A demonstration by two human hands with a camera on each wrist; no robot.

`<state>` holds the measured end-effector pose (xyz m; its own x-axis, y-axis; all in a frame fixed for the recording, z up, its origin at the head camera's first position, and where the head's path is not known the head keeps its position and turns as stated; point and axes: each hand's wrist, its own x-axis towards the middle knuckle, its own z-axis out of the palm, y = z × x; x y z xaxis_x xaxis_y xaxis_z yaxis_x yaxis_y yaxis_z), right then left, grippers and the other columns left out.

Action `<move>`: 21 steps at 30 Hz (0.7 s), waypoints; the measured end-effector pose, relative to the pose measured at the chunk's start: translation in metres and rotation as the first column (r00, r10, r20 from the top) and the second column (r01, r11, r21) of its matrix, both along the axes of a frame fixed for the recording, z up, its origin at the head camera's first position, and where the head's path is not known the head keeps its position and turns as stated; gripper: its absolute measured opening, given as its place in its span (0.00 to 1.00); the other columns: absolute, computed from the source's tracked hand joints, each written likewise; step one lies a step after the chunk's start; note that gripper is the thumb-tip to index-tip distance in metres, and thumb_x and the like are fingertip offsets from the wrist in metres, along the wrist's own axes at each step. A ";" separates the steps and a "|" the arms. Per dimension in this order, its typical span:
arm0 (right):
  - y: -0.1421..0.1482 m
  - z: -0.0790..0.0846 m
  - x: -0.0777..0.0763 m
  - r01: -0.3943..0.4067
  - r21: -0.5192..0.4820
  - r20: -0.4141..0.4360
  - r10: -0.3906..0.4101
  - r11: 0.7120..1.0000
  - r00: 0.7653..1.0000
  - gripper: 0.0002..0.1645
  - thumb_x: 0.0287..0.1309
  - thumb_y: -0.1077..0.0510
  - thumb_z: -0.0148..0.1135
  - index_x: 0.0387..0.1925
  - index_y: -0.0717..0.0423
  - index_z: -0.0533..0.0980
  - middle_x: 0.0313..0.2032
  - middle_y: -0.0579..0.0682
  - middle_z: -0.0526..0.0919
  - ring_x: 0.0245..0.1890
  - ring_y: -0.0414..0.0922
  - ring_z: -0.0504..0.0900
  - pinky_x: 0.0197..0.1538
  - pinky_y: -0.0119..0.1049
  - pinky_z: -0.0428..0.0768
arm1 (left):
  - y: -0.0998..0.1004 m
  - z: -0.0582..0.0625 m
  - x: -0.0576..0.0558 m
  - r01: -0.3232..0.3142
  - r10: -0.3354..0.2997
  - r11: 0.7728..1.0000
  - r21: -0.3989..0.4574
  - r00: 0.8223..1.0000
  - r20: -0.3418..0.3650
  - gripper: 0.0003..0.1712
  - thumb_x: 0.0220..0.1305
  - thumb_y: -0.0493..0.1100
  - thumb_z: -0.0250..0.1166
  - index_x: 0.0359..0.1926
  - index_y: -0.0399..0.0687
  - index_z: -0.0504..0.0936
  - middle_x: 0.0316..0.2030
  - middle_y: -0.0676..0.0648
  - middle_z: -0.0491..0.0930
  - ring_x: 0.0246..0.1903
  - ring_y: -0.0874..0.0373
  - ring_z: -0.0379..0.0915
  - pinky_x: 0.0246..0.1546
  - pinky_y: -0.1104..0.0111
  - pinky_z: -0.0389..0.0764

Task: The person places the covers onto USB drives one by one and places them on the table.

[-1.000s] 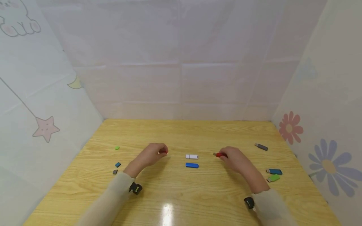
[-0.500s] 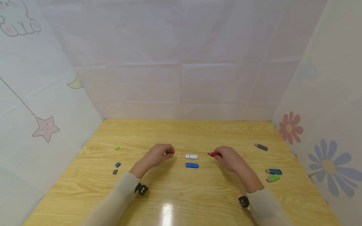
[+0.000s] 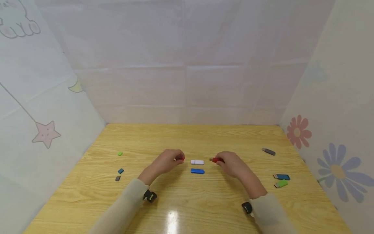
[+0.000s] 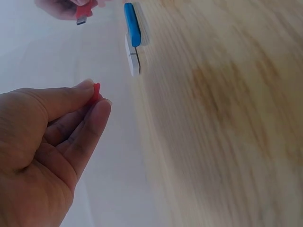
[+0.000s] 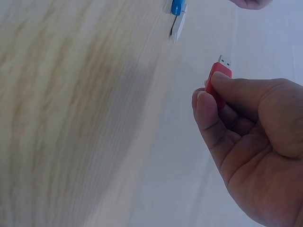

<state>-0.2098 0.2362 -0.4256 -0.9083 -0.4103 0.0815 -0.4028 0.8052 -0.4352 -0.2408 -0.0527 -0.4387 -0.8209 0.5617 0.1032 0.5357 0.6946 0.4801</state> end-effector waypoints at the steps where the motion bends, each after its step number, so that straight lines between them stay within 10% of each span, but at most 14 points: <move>1: -0.001 0.000 0.000 -0.001 -0.002 0.005 0.001 1.000 1.000 0.07 0.58 0.62 0.61 0.39 0.56 0.80 0.32 0.46 0.80 0.28 0.39 0.74 0.32 0.35 0.75 | 0.001 -0.001 0.000 0.001 -0.001 1.000 0.001 1.000 0.002 0.08 0.62 0.42 0.63 0.43 0.47 0.81 0.35 0.57 0.80 0.35 0.67 0.75 0.37 0.74 0.77; 21: -0.027 0.001 0.000 -0.058 -0.007 -0.023 0.058 0.998 0.998 0.08 0.57 0.62 0.62 0.39 0.56 0.81 0.33 0.46 0.81 0.31 0.38 0.77 0.33 0.34 0.76 | 0.014 -0.001 0.005 0.034 -0.034 0.999 0.021 0.999 -0.003 0.07 0.62 0.42 0.63 0.41 0.49 0.80 0.34 0.58 0.81 0.35 0.69 0.75 0.36 0.76 0.76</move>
